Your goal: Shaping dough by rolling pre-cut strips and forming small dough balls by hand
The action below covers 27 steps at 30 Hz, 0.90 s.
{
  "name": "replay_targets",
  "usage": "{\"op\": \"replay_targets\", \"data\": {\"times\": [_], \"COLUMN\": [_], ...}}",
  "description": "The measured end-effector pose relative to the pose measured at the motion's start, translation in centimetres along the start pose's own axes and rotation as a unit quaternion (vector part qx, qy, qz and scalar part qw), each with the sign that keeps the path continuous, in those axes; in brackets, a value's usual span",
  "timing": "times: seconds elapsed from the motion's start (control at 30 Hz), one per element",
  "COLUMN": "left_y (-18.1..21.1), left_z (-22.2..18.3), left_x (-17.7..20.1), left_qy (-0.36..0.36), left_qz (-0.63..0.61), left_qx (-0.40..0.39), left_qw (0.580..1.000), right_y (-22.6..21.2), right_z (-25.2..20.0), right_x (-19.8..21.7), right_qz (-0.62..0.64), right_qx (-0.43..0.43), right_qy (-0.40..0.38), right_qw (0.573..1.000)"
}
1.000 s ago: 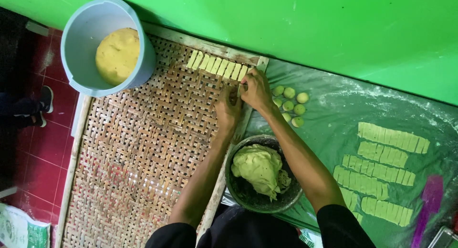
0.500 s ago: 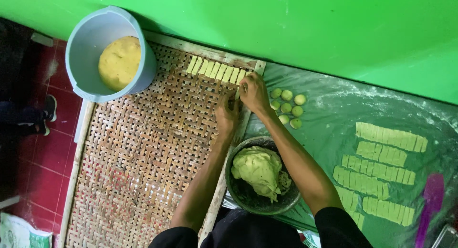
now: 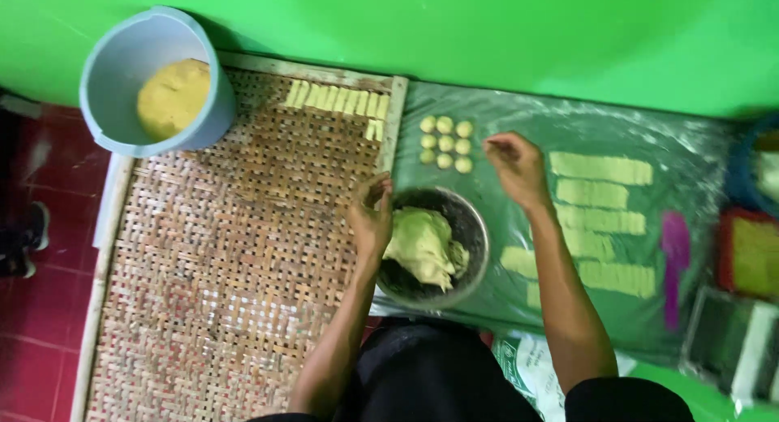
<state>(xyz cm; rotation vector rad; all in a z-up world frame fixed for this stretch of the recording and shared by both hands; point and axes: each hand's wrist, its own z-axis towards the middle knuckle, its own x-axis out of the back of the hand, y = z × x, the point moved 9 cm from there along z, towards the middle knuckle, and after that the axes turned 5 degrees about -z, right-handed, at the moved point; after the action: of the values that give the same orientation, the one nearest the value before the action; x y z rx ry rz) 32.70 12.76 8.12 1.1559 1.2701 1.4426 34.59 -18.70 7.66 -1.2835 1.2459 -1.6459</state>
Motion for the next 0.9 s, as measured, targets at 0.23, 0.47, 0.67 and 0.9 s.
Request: {"op": "replay_targets", "data": {"times": [0.23,0.47,0.67,0.9], "left_y": [3.5,-1.0,-4.6,-3.9], "left_z": [-11.6,-22.6,-28.4,-32.6], "left_x": [-4.4,-11.6,-14.2,-20.8], "left_qy": [-0.122,-0.278,-0.39,-0.375], "left_qz": [-0.045,0.007,0.135,0.277], "left_qx": [-0.006,0.006,-0.082,-0.252], "left_qw": [0.991,0.961,0.907,0.848], "right_y": [4.4,13.2,15.6,19.8], "right_z": [-15.9,-27.2,-30.0,-31.3], "right_x": [12.9,16.3,17.8,18.9], "right_qz": [-0.032,-0.236,-0.315,-0.349], "right_qx": [-0.105,-0.178,-0.163,-0.142], "right_qy": [0.12,0.118,0.123,0.121], "right_qw": [0.987,0.948,0.927,0.918]}}
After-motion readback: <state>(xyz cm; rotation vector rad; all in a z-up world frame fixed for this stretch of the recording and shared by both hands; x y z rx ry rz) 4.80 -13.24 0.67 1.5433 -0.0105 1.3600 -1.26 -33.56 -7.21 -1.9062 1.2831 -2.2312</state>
